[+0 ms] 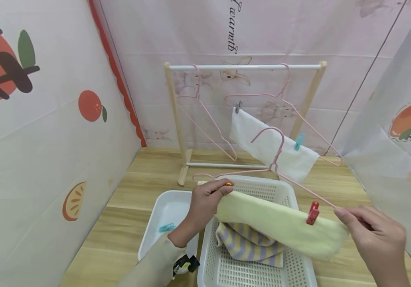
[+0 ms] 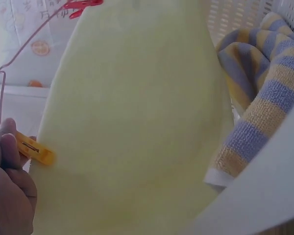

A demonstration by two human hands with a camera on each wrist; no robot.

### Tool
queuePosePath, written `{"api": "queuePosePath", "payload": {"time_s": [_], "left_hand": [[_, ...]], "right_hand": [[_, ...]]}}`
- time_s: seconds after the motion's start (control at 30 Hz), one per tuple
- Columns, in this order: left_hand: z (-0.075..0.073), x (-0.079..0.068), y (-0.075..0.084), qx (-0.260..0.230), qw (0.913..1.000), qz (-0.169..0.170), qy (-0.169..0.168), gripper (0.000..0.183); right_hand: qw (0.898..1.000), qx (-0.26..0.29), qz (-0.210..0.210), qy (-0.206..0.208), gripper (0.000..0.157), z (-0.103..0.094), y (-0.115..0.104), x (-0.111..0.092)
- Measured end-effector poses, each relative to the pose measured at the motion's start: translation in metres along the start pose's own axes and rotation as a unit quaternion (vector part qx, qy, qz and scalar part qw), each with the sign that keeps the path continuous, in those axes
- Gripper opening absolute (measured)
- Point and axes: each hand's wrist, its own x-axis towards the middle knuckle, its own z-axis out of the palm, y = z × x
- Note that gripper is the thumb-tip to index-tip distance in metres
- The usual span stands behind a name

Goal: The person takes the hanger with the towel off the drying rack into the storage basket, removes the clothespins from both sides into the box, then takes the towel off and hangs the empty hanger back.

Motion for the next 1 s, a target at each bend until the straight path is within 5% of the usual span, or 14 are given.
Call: {"api": "queuePosePath", "payload": {"time_s": [0.27, 0.57, 0.77, 0.9, 1.0], "left_hand": [[0.0, -0.002, -0.003, -0.001, 0.9978, 0.062, 0.022, 0.016], [-0.008, 0.0, 0.001, -0.042, 0.9908, 0.117, 0.054, 0.012], [-0.03, -0.014, 0.003, -0.028, 0.9899, 0.096, 0.1, 0.012], [-0.051, -0.028, -0.002, 0.019, 0.9882, 0.053, 0.143, 0.013], [-0.067, -0.042, -0.013, 0.078, 0.9836, -0.014, 0.162, 0.016]], "right_hand": [[0.998, -0.021, 0.051, -0.019, 0.022, 0.006, 0.004, 0.001], [0.985, -0.075, 0.15, -0.049, 0.018, 0.017, 0.003, -0.002], [0.979, -0.091, 0.173, -0.064, 0.015, 0.021, 0.005, -0.005], [0.982, -0.08, 0.159, -0.063, 0.016, 0.021, 0.007, -0.005], [0.985, -0.073, 0.146, -0.057, 0.018, 0.02, 0.008, -0.004]]}}
